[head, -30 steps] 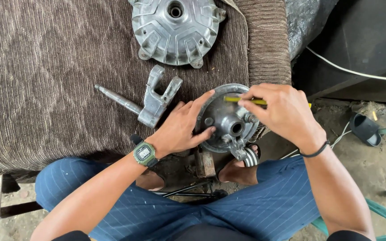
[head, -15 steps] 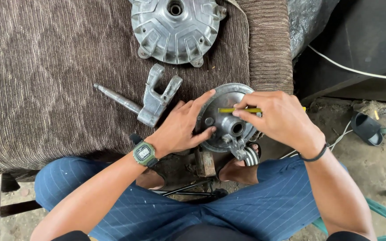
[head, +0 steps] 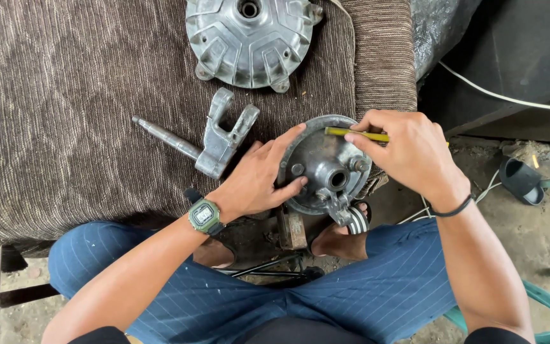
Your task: Cleaning a motorcycle brake hub component using a small scraping tool to remove debris.
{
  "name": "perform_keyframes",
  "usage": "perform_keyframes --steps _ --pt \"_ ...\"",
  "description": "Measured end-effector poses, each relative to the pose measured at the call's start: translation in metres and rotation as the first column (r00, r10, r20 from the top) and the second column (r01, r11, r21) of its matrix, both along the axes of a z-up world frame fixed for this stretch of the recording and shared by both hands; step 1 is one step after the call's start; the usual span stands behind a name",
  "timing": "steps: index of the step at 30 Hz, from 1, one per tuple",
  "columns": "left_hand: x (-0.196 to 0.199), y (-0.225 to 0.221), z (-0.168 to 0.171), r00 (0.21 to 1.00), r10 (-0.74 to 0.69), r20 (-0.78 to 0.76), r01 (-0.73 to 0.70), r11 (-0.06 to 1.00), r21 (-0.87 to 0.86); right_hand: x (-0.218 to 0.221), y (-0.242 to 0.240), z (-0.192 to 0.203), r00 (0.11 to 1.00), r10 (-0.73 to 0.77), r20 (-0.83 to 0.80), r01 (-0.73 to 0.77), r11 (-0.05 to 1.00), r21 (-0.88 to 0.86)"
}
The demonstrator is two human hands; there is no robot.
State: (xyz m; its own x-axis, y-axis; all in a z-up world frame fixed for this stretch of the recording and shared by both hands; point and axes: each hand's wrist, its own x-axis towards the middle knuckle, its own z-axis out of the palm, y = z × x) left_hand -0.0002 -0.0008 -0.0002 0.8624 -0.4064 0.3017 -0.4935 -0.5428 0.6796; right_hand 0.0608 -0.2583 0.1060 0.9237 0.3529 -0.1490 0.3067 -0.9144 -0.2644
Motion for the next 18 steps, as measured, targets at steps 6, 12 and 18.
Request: perform_keyframes --steps 6,12,18 --pt "-0.001 0.0 0.013 0.983 0.005 -0.185 -0.027 0.993 -0.114 -0.009 0.006 0.008 0.998 0.049 -0.037 -0.049 0.999 -0.005" --pt "0.002 -0.002 0.017 0.967 0.016 -0.254 -0.043 0.994 -0.101 -0.013 0.005 0.0 0.999 0.048 -0.012 -0.048 0.999 0.01" --pt "0.002 -0.006 0.015 0.961 0.066 -0.268 -0.093 0.991 -0.091 -0.007 -0.007 -0.003 0.999 0.005 0.053 -0.005 1.0 0.011"
